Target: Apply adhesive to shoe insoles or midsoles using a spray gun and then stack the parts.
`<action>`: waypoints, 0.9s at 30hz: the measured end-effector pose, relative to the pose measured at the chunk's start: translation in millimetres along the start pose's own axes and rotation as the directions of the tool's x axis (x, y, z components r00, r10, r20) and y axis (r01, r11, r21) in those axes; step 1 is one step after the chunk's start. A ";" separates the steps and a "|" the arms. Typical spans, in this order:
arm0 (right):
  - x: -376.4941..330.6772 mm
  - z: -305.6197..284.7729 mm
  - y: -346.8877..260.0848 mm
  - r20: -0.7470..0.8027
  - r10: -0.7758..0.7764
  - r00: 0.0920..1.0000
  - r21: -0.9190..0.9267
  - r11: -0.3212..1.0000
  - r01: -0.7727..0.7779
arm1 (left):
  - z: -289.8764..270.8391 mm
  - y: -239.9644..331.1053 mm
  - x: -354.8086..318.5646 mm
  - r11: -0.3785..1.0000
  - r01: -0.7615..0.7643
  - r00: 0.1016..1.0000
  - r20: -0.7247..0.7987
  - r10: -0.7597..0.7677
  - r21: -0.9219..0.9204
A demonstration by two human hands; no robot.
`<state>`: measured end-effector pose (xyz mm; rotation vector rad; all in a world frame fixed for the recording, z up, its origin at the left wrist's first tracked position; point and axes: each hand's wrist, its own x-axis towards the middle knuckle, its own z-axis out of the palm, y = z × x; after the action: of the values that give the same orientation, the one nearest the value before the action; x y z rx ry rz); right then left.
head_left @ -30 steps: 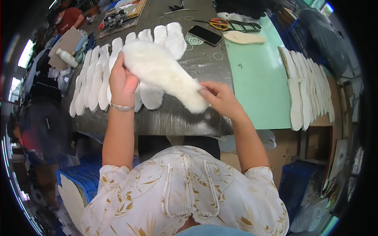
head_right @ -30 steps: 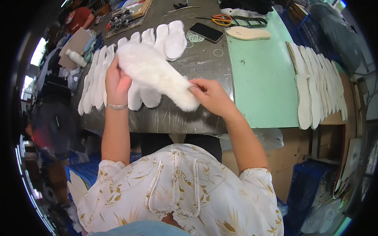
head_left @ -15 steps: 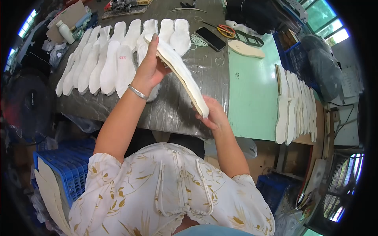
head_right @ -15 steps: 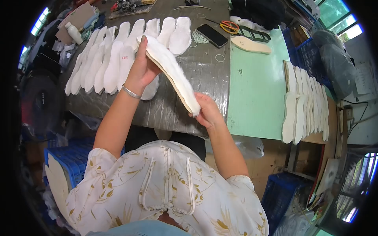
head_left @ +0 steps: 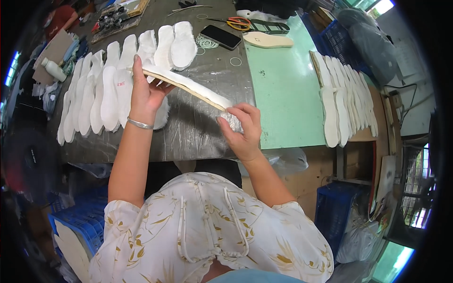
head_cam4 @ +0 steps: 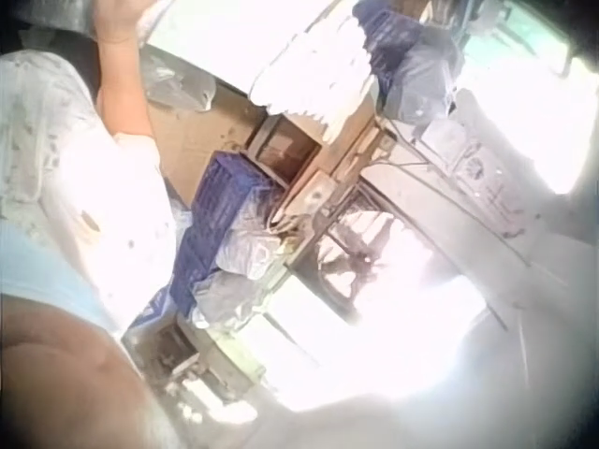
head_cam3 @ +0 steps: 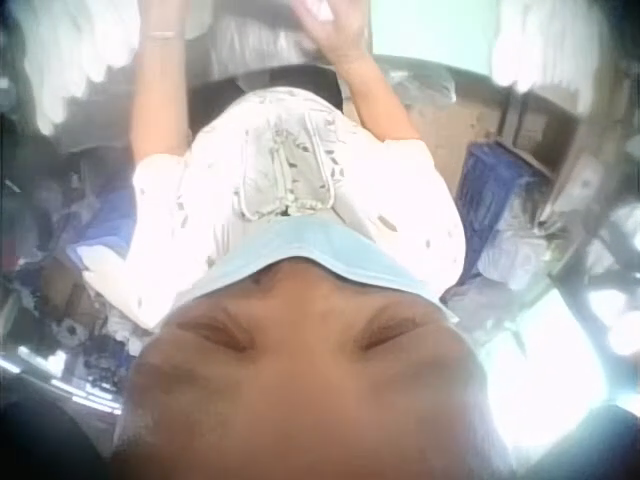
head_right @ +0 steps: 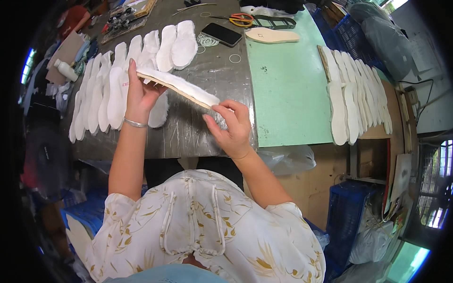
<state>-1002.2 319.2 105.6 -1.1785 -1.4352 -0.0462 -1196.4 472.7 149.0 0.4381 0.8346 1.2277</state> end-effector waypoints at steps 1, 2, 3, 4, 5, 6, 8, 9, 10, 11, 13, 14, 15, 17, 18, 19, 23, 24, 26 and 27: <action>0.7 1.2 1.1 -0.008 -0.014 1.000 -0.022 1.000 0.014 | 2.4 -1.0 -2.2 1.000 0.016 1.000 -0.017 -0.016 0.003; 2.0 2.3 2.4 -0.014 -0.029 0.999 -0.043 0.999 0.029 | 1.4 -2.9 -0.7 1.000 0.026 1.000 -0.015 -0.026 0.002; 3.4 4.2 3.3 -0.037 -0.042 0.998 -0.033 0.999 0.041 | 0.5 -3.6 -0.8 0.999 0.035 0.999 0.003 -0.035 -0.001; 3.2 5.9 5.0 -0.046 -0.022 0.999 -0.023 1.000 0.021 | 0.1 -3.8 -0.7 0.999 0.043 0.999 0.021 -0.043 -0.004; 3.4 6.8 5.0 -0.041 -0.014 0.999 -0.019 1.000 0.013 | 0.0 -4.4 -0.9 0.999 0.036 0.999 0.014 -0.036 -0.005; 3.8 7.6 4.9 -0.035 -0.007 0.999 -0.013 1.000 0.006 | 2.6 -4.8 -2.6 1.000 0.029 1.000 -0.003 -0.029 -0.005; 3.7 6.5 6.6 -0.030 -0.018 0.999 -0.015 1.000 0.018 | 7.9 -4.6 -7.5 1.000 0.009 0.999 -0.035 -0.009 0.001; 2.4 5.7 8.5 -0.032 -0.016 0.999 -0.018 1.000 0.015 | 9.9 -4.5 -9.3 1.000 0.000 0.999 -0.035 0.001 0.013; 2.6 4.9 7.6 -0.039 0.014 0.999 -0.013 1.000 -0.015 | 11.9 -4.3 -10.7 1.000 -0.009 0.999 -0.034 0.010 0.024; 3.5 3.9 7.1 -0.037 0.017 0.999 -0.022 1.000 -0.017 | 14.4 -4.1 -13.0 1.000 -0.015 0.999 -0.040 0.015 0.015; 6.6 3.5 5.2 -0.031 0.007 1.000 -0.047 0.999 -0.008 | 15.4 -4.9 -15.0 0.999 -0.040 0.998 -0.038 0.040 0.021; 9.7 3.5 3.2 -0.027 -0.005 1.000 -0.064 0.998 0.004 | 15.8 -5.1 -15.9 0.998 -0.059 0.998 -0.029 0.060 0.029; 15.9 1.2 0.4 0.014 -0.057 0.998 -0.123 0.991 0.058 | 16.4 -6.2 -16.2 0.999 -0.049 0.999 -0.016 0.049 0.014; 22.0 1.0 -3.1 0.048 -0.081 0.996 -0.183 0.979 0.089 | 17.2 -8.1 -17.1 0.999 -0.046 0.999 -0.016 0.046 0.006; 23.7 1.2 -4.4 0.054 -0.086 0.995 -0.202 0.975 0.095 | 21.2 -8.3 -21.1 0.999 -0.050 0.998 -0.024 0.051 0.012; 25.6 1.3 -5.1 0.053 -0.096 0.994 -0.211 0.972 0.105 | 22.4 -9.3 -22.1 0.999 -0.052 0.998 -0.031 0.052 0.016; 25.3 0.5 -4.0 0.081 -0.080 0.993 -0.176 0.980 0.094 | 24.4 -9.9 -26.6 0.995 -0.087 0.996 -0.007 0.087 0.047; 24.8 1.4 -3.8 0.084 -0.064 0.994 -0.155 0.985 0.077 | 22.9 -8.7 -26.8 0.995 -0.084 0.996 0.016 0.084 0.055; 26.1 3.2 -3.9 0.091 -0.044 0.995 -0.143 0.988 0.057 | 25.0 -10.2 -29.3 0.992 -0.105 0.994 0.010 0.105 0.063; 30.2 3.7 -6.6 0.108 -0.063 0.992 -0.164 0.983 0.080 | 26.5 -11.6 -30.9 0.990 -0.123 0.992 0.009 0.123 0.072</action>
<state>-1002.0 336.7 131.5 -1.2810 -1.5881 -0.1618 -1172.0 443.6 167.7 0.5583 0.8605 1.3124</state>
